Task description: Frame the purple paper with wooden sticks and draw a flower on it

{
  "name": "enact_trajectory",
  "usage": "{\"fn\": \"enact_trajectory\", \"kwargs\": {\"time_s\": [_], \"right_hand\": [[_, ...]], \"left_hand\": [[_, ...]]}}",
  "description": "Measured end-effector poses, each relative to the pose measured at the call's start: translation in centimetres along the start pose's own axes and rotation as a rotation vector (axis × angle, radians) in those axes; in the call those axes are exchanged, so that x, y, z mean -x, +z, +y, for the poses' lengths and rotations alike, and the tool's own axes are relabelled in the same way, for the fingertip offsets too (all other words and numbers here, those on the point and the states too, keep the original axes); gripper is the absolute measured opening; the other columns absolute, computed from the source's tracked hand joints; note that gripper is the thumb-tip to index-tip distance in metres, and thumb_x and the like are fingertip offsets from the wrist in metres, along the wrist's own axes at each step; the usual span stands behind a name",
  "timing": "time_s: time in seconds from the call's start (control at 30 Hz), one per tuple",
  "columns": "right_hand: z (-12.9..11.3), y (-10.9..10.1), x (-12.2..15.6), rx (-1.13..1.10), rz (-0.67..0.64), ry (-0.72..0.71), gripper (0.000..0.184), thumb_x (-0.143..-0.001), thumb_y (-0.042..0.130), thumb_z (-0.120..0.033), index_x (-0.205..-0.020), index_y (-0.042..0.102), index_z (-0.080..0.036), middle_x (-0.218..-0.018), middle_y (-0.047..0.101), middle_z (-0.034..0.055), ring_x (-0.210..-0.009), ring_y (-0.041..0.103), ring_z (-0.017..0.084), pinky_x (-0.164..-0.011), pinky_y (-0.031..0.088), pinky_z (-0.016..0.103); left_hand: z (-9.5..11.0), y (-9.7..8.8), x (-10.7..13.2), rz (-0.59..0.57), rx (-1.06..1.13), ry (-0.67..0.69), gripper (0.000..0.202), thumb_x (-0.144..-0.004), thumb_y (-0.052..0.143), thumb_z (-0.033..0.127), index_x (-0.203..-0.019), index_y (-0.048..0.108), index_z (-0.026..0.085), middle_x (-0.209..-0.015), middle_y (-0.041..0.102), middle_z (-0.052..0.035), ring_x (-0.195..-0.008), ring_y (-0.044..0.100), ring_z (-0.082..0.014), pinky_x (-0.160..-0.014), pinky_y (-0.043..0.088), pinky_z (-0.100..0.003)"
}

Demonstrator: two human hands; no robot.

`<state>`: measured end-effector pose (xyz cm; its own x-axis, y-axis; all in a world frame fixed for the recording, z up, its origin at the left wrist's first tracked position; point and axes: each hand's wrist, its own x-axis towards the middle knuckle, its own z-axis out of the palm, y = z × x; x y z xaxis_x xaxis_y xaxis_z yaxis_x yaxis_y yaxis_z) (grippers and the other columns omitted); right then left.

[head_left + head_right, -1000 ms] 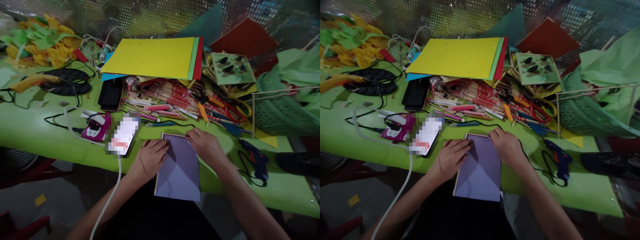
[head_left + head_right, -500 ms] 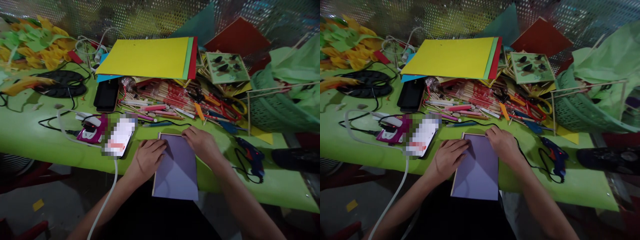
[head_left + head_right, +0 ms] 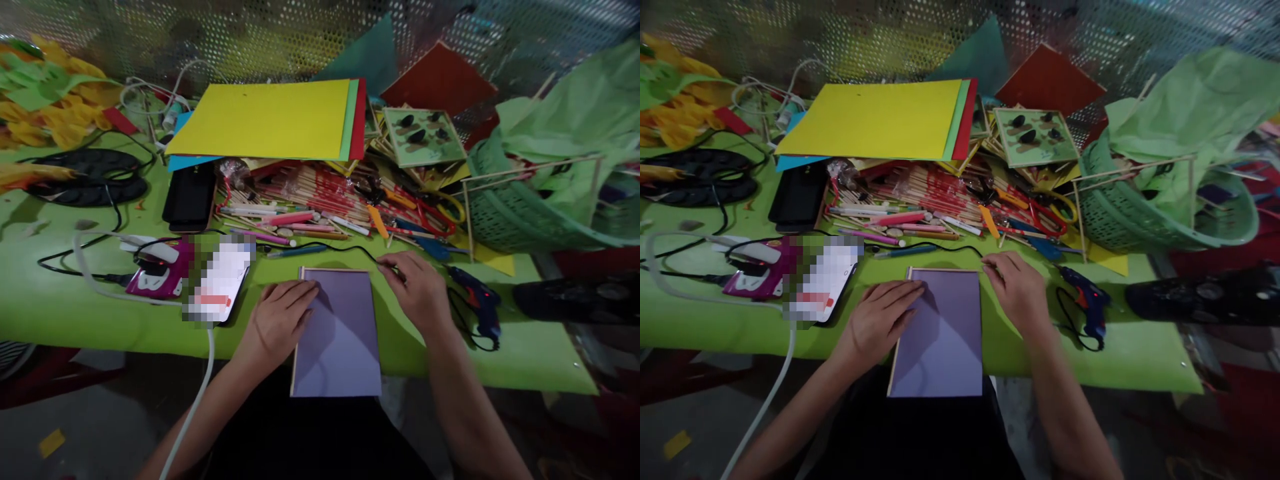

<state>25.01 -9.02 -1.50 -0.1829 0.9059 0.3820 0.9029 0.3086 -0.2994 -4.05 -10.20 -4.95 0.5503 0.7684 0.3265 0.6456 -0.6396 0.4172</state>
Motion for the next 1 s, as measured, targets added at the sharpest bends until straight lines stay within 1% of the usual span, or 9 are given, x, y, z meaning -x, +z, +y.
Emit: {"fn": "enact_trajectory", "kwargs": {"time_s": [0.1, 0.2, 0.33, 0.4, 0.5, 0.67, 0.8, 1.0], "right_hand": [[0.3, -0.4, 1.4, -0.049, 0.09, 0.036, 0.011, -0.1, 0.058, -0.022, -0.103, 0.068, -0.022, -0.095, 0.073, 0.0061, -0.087, 0.069, 0.021, -0.078, 0.053, 0.034], [0.5, -0.3, 2.4, -0.088, 0.115, 0.041, 0.013, -0.099, 0.059, -0.02, -0.105, 0.069, -0.022, -0.096, 0.074, 0.006, -0.088, 0.069, 0.02, -0.08, 0.054, 0.034], [0.7, 0.3, 3.1, -0.093, 0.065, 0.013, 0.019, -0.099, 0.057, -0.02, -0.111, 0.072, -0.021, -0.1, 0.076, 0.0073, -0.092, 0.07, 0.022, -0.083, 0.055, 0.036], [0.7, 0.6, 3.1, -0.056, 0.041, -0.029, 0.022, -0.1, 0.057, -0.021, -0.115, 0.072, -0.02, -0.103, 0.077, 0.0085, -0.095, 0.069, 0.024, -0.085, 0.054, 0.038], [0.5, 0.8, 3.1, 0.008, -0.003, -0.077, 0.027, -0.1, 0.056, -0.022, -0.121, 0.072, -0.019, -0.108, 0.076, 0.0102, -0.099, 0.067, 0.026, -0.087, 0.051, 0.041], [0.1, 1.1, 3.1, 0.081, -0.111, -0.086, 0.034, -0.101, 0.053, -0.026, -0.131, 0.067, -0.019, -0.12, 0.072, 0.011, -0.107, 0.063, 0.028, -0.089, 0.049, 0.043], [0.1, 1.3, 3.1, 0.099, -0.18, -0.087, 0.038, -0.101, 0.054, -0.025, -0.137, 0.063, -0.018, -0.125, 0.07, 0.0116, -0.112, 0.06, 0.029, -0.092, 0.047, 0.045], [0.0, 1.6, 3.0, 0.115, -0.198, -0.108, 0.039, -0.102, 0.052, -0.027, -0.139, 0.062, -0.018, -0.129, 0.068, 0.0122, -0.114, 0.058, 0.03, -0.094, 0.046, 0.045]], "left_hand": [[0.1, -0.1, -0.1, 0.021, -0.037, 0.025, 0.033, -0.099, 0.054, 0.021, -0.129, 0.066, 0.022, -0.132, 0.071, -0.0033, -0.118, 0.065, -0.022, -0.098, 0.048, -0.041], [0.2, -0.4, -0.5, 0.035, -0.077, 0.041, 0.032, -0.098, 0.055, 0.021, -0.128, 0.067, 0.02, -0.131, 0.072, -0.0035, -0.118, 0.065, -0.0227, -0.098, 0.048, -0.041], [0.4, -0.7, -1.4, 0.001, -0.116, 0.042, 0.034, -0.098, 0.054, 0.022, -0.129, 0.067, 0.023, -0.133, 0.071, -0.0041, -0.119, 0.065, -0.0234, -0.099, 0.049, -0.042], [0.4, -0.8, -1.8, -0.019, -0.133, 0.043, 0.035, -0.098, 0.055, 0.023, -0.13, 0.067, 0.024, -0.133, 0.07, -0.0036, -0.12, 0.064, -0.0234, -0.1, 0.048, -0.042], [0.4, -0.9, -2.4, -0.049, -0.16, 0.045, 0.035, -0.098, 0.055, 0.024, -0.131, 0.066, 0.023, -0.136, 0.069, -0.0027, -0.123, 0.063, -0.0236, -0.101, 0.047, -0.042], [0.2, -0.6, -2.9, -0.097, -0.206, 0.034, 0.036, -0.099, 0.056, 0.029, -0.133, 0.065, 0.021, -0.14, 0.066, -0.0028, -0.126, 0.061, -0.0253, -0.102, 0.045, -0.045], [0.1, -0.4, -3.1, -0.111, -0.241, 0.012, 0.035, -0.1, 0.054, 0.029, -0.132, 0.065, 0.021, -0.142, 0.064, -0.0018, -0.126, 0.059, -0.0251, -0.103, 0.044, -0.044], [0.1, -0.4, -3.0, -0.127, -0.261, -0.039, 0.04, -0.098, 0.056, 0.03, -0.136, 0.063, 0.022, -0.141, 0.065, -0.005, -0.127, 0.057, -0.026, -0.102, 0.044, -0.044]]}}
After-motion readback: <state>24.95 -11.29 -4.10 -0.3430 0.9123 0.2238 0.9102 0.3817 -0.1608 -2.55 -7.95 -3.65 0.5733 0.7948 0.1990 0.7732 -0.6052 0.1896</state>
